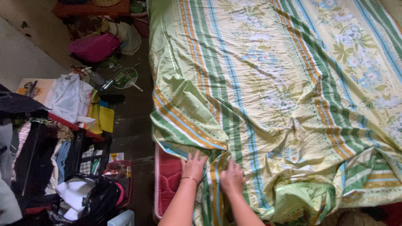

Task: The person spreads a sheet over a mattress and puts covers on a pillow and several bolsters.

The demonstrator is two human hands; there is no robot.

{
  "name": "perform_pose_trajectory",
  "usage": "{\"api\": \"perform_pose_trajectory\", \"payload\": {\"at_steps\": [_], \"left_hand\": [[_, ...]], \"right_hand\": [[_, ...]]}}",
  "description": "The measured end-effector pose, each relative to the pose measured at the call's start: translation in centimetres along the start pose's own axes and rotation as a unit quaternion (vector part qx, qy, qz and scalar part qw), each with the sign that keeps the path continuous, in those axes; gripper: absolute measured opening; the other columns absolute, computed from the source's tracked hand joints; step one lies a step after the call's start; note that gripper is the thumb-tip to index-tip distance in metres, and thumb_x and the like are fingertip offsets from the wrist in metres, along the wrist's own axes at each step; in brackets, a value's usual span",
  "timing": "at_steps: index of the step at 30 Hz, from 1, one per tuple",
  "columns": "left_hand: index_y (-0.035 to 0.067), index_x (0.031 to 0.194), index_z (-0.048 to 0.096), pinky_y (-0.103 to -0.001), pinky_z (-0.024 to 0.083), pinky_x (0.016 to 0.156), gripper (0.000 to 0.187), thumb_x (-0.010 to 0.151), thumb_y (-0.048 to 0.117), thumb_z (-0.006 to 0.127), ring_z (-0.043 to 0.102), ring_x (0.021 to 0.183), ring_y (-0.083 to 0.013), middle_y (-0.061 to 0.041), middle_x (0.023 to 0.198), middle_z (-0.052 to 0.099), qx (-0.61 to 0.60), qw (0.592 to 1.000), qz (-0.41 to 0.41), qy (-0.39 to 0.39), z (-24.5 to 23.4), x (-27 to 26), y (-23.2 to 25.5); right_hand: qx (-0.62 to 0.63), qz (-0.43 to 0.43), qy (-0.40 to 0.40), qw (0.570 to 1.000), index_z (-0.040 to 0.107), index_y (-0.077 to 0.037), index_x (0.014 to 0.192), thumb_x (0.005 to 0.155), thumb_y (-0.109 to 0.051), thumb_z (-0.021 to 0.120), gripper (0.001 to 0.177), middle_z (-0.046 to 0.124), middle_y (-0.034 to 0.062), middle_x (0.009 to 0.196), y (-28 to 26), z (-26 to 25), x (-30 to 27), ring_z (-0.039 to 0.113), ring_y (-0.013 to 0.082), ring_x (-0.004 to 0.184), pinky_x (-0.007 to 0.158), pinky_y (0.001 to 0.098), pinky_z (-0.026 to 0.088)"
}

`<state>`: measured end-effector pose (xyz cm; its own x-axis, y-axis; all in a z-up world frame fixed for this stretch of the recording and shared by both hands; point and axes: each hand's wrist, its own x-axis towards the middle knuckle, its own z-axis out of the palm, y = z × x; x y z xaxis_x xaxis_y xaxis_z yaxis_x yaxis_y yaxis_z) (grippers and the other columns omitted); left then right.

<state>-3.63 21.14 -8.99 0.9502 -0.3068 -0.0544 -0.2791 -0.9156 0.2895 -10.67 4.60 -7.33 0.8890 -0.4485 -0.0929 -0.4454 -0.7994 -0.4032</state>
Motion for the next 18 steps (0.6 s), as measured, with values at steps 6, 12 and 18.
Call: {"api": "perform_pose_trajectory", "payload": {"at_steps": [6,12,18], "left_hand": [[0.030,0.118,0.070,-0.048,0.054,0.088,0.030,0.097,0.014,0.055,0.067,0.105,-0.0349,-0.008,0.117,0.065,-0.002,0.995,0.042,-0.094,4.3,-1.0,-3.1],[0.024,0.103,0.076,-0.048,0.050,0.086,0.023,0.091,0.016,0.059,0.065,0.105,-0.0313,-0.008,0.117,0.066,0.072,0.996,0.025,-0.050,2.1,-1.8,-4.8],[0.018,0.097,0.080,-0.052,0.041,0.093,0.024,0.092,0.022,0.057,0.058,0.117,-0.0294,-0.006,0.119,0.067,0.165,0.978,-0.114,-0.052,-2.0,-2.0,-5.9]], "right_hand": [[-0.077,0.037,-0.053,0.995,0.053,-0.024,0.130,0.080,-0.055,0.074,0.064,0.057,0.0091,0.125,-6.0,-2.7,-3.6,0.054,0.0327,0.121,0.093,0.0598,0.046],[-0.076,0.031,-0.107,0.991,0.054,-0.021,0.126,0.073,-0.032,0.079,0.060,0.059,0.0083,0.122,-4.2,1.9,-5.4,0.056,0.0323,0.121,0.090,0.0582,0.047],[-0.006,-0.011,-0.101,0.995,0.064,-0.021,0.116,0.076,-0.022,0.072,0.042,0.066,0.0071,0.113,-3.1,4.8,-6.9,0.062,0.0301,0.113,0.089,0.0548,0.048]]}}
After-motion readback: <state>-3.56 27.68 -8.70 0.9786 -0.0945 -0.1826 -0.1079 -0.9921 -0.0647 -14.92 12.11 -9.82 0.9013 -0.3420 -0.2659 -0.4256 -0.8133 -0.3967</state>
